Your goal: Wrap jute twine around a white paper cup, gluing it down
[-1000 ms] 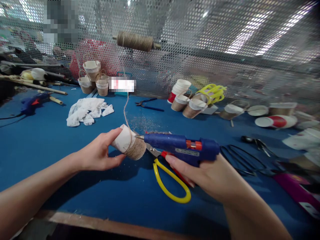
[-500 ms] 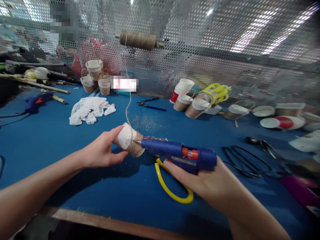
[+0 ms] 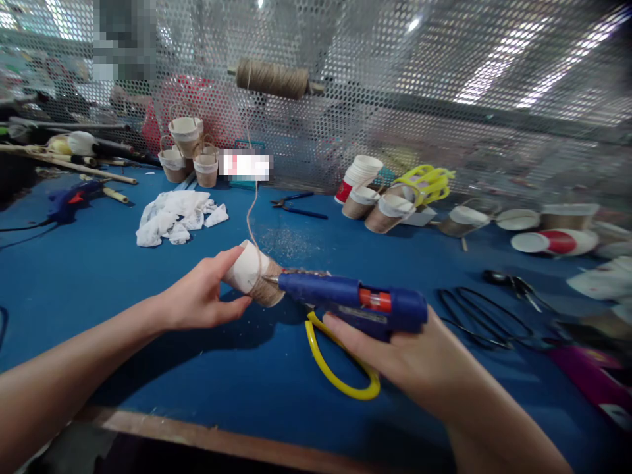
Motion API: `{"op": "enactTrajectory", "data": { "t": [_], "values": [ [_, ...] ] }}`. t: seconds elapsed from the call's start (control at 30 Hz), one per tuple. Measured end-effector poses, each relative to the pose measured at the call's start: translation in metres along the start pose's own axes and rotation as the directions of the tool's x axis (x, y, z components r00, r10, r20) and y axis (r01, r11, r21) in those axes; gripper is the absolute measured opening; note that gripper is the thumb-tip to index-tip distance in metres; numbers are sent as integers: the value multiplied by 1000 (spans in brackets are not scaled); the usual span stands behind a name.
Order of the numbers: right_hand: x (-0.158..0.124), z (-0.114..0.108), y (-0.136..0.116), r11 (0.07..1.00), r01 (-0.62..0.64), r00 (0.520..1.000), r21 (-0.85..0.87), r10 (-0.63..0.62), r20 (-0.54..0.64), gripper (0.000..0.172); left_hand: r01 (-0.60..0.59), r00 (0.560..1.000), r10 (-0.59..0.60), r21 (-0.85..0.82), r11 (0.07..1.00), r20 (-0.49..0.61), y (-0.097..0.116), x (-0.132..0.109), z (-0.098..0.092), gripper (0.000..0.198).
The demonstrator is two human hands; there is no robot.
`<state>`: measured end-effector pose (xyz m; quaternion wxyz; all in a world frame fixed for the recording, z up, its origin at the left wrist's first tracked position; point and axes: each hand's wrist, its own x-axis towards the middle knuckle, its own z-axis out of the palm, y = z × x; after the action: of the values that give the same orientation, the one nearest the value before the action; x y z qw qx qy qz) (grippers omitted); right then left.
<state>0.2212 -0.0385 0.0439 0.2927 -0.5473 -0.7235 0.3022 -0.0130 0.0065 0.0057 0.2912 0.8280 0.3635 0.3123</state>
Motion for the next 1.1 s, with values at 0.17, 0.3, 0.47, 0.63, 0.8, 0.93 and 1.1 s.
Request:
{"op": "enactTrajectory", "data": {
  "t": [0.17,0.3,0.47,0.63,0.8,0.93,1.1],
  "values": [
    [4,-7,0,999,-38,999,1,38,31,22,-17,999,18,52,998,-29,-3,-2,2,34],
    [5,-7,2,1000,-18,1000,-5,19,16,17,-55,998,58,77,995,-34,-2,-2,2,33],
    [7,-7,3,1000,-19,1000,20,18,21,18,-69,997,72,88,994,-29,-1,-3,1,28],
    [9,-8,3,1000,1,998,23,-2,63,18,-46,999,46,88,995,-2,-1,-4,1,29],
    [10,-8,2,999,47,998,-8,-47,52,17,-51,999,52,110,993,-7,1,-4,1,25],
    [11,-6,0,999,25,999,25,-26,48,19,-43,999,45,123,991,-13,1,-4,1,26],
    [24,-9,9,991,-44,999,126,45,-6,11,-21,1000,23,125,992,-16,-1,-3,1,27]
  ]
}}
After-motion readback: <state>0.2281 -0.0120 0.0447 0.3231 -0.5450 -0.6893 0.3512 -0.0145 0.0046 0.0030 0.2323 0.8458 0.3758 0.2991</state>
